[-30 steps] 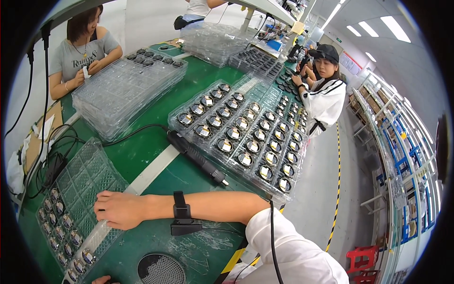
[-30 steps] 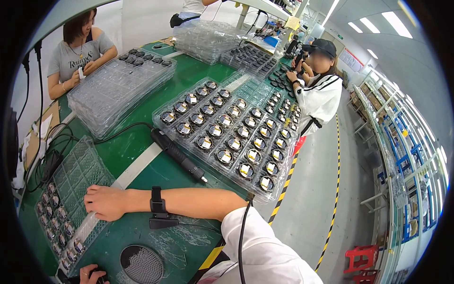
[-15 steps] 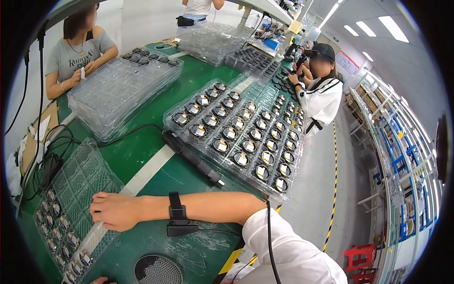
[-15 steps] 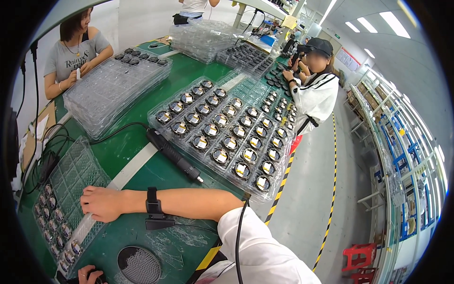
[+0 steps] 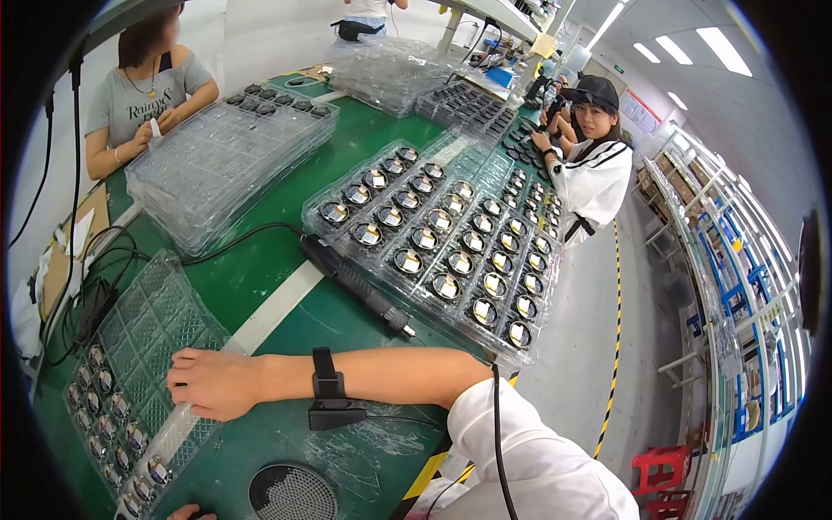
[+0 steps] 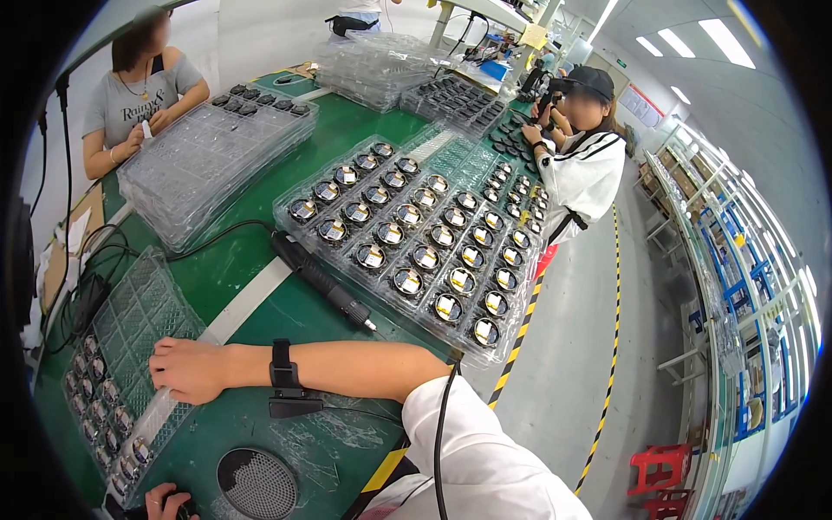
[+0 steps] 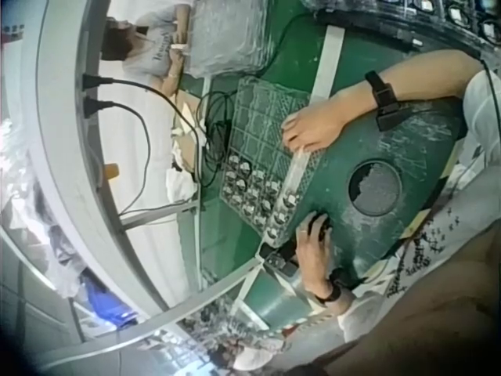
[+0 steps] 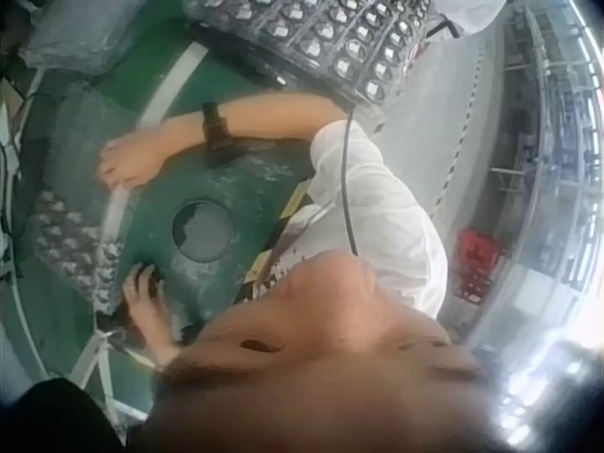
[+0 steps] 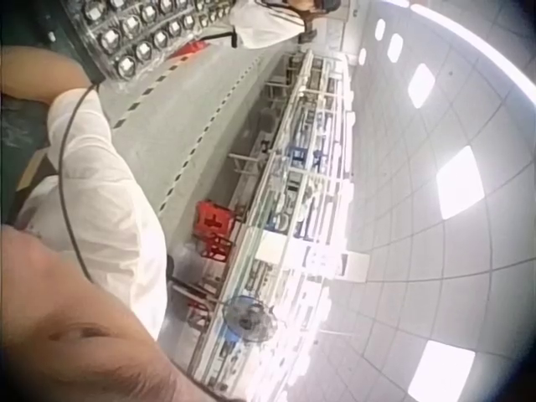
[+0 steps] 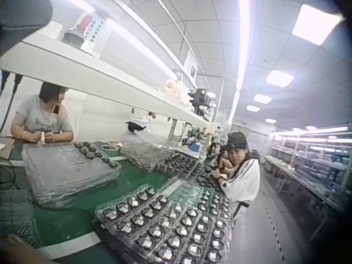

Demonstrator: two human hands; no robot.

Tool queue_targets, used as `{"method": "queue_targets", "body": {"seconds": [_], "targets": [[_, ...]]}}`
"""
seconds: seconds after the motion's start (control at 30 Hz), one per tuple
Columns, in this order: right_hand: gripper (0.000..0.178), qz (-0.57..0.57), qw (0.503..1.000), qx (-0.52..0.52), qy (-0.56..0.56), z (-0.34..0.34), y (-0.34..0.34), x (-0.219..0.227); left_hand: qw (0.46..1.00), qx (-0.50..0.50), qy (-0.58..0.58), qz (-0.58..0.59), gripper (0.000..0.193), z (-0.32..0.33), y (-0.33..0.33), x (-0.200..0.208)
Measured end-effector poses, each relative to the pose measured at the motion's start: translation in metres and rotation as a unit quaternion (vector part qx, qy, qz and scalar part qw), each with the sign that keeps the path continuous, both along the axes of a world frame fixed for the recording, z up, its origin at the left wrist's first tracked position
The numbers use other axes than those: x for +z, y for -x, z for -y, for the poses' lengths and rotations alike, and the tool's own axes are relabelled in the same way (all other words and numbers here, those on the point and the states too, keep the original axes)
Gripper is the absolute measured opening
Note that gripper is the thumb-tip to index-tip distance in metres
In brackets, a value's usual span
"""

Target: The person picks up a watch backplate and places it onto a watch body, then uses an electric screwdriver to pick up screws from a tray and drive them into the backplate.

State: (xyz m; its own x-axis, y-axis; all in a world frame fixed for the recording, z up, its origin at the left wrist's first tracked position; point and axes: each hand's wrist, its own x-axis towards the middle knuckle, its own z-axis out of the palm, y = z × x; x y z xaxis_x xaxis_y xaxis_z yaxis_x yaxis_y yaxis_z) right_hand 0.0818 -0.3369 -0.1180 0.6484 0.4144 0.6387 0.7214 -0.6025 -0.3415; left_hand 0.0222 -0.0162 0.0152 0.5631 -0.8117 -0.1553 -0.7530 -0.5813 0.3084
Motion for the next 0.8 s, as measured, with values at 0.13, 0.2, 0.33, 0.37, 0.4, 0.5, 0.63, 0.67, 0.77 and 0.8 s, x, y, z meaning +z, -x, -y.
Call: {"method": "queue_targets", "body": {"seconds": [0.13,0.2,0.33,0.37,0.4,0.5,0.63,0.67,0.77,0.8], "targets": [[0.022,-0.039,0.999,0.008,0.007,0.0016,0.0021,0.0024,1.000,0.000,-0.001,0.004,0.035,-0.0008,0.0007,-0.0019],[0.022,-0.033,0.999,0.011,0.004,0.0017,0.0020,0.0021,1.000,0.001,0.000,0.005,0.035,-0.0014,0.0007,-0.0022],[0.021,-0.033,0.999,0.007,0.009,0.0017,0.0027,0.0031,1.000,0.016,-0.012,-0.019,0.035,-0.0026,-0.0004,-0.0022],[0.021,-0.034,0.999,0.007,0.010,0.0020,0.0023,0.0026,1.000,0.011,-0.010,-0.015,0.035,-0.0025,-0.0007,-0.0022],[0.022,-0.033,0.999,0.007,0.009,0.0012,0.0016,0.0021,1.000,0.005,-0.008,-0.010,0.035,-0.0025,-0.0012,-0.0023],[0.022,-0.035,0.999,0.007,0.006,-0.0007,0.0006,0.0006,1.000,0.003,-0.004,-0.008,0.035,-0.0037,-0.0008,-0.0032],[0.022,-0.028,1.000,0.003,0.009,0.0035,0.0022,0.0021,1.000,0.003,-0.002,-0.011,0.035,-0.0017,-0.0012,-0.0035],[0.022,-0.030,1.000,0.005,0.007,0.0023,0.0013,0.0009,1.000,0.008,-0.005,-0.014,0.036,-0.0019,-0.0010,-0.0042],[0.022,-0.035,0.999,0.007,0.005,0.0003,0.0005,-0.0002,1.000,0.013,-0.007,-0.015,0.036,-0.0039,-0.0010,-0.0046],[0.022,-0.034,0.999,0.004,0.007,0.0013,0.0013,0.0006,1.000,0.010,-0.003,-0.015,0.036,-0.0033,-0.0011,-0.0049]]}}
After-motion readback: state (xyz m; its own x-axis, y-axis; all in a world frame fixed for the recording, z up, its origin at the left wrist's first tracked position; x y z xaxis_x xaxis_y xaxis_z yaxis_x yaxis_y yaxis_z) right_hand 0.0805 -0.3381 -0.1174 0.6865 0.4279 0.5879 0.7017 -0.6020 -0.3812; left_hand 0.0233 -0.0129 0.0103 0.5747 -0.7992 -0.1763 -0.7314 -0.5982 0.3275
